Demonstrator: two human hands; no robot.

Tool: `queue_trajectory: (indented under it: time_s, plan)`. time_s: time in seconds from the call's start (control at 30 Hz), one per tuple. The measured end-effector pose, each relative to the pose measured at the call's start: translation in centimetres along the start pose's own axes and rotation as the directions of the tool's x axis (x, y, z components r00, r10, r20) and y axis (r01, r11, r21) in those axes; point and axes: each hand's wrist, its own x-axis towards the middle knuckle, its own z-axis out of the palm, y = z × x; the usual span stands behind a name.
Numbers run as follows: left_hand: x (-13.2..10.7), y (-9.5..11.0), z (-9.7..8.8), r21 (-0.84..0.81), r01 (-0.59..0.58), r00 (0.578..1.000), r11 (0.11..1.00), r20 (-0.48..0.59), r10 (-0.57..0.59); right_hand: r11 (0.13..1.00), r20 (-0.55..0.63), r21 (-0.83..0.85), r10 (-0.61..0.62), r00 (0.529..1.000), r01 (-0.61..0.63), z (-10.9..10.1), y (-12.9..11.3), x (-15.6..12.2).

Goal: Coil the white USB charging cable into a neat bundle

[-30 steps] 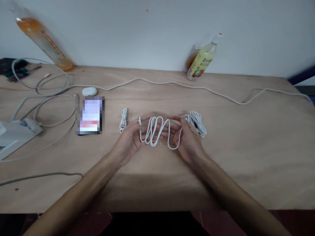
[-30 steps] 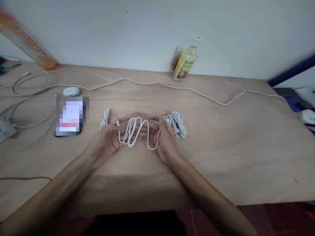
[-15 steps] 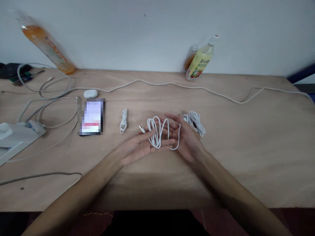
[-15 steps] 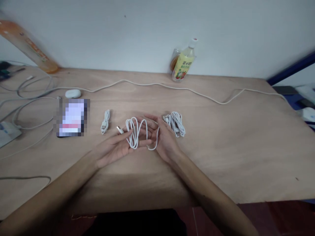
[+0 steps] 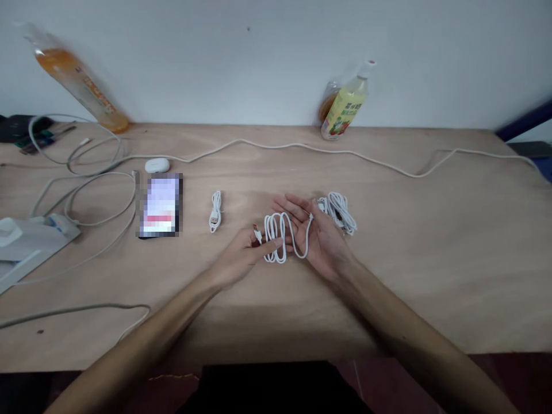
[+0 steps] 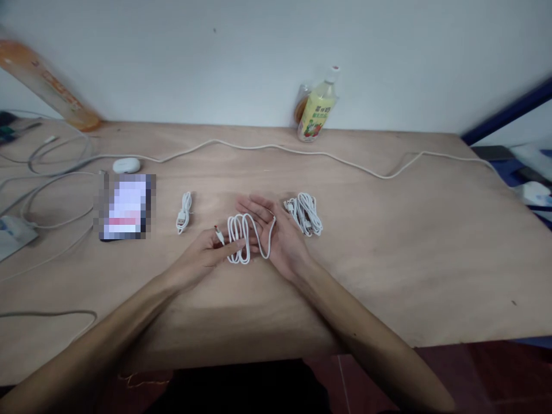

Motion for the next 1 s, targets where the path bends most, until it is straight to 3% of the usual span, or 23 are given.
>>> queue_trajectory:
  time_s: [0.07, 0.17, 0.37, 0.57, 0.73, 1.0]
  plan:
    - [-0.1, 0.1, -0.2, 0.120, -0.021, 1.000, 0.993, -0.010, 0.022, 1.000, 0.006, -0.011, 0.013, 1.000, -0.013, 0.3, -0.1, -0.2]
    - [-0.2, 0.1, -0.4, 0.156, -0.013, 1.000, 0.988, 0.000, 0.013, 0.999, -0.005, -0.050, -0.006, 1.000, 0.005, 0.7, 0.0, -0.6]
    - [-0.2, 0.0, -0.2, -0.004, 0.002, 0.998, 1.000, -0.062, -0.002, 0.986, -0.035, -0.155, -0.069, 0.997, 0.063, 1.4, 0.8, -1.1]
    - [-0.1, -0.2, -0.3, -0.175, 0.031, 0.995, 0.984, -0.084, -0.047, 0.990, -0.013, -0.131, 0.043, 0.999, -0.044, 1.7, 1.5, -1.3]
    - [0.0, -0.1, -0.4, -0.131, -0.004, 0.993, 0.991, -0.118, -0.011, 0.972, 0.048, -0.234, 0.045, 0.998, -0.033, 1.4, 2.0, -1.3]
    - [-0.1, 0.6, -0.7, -0.217, 0.070, 0.997, 0.974, 0.046, -0.061, 0.968, 0.007, -0.252, 0.025, 1.000, -0.022, 1.2, 0.9, -0.9]
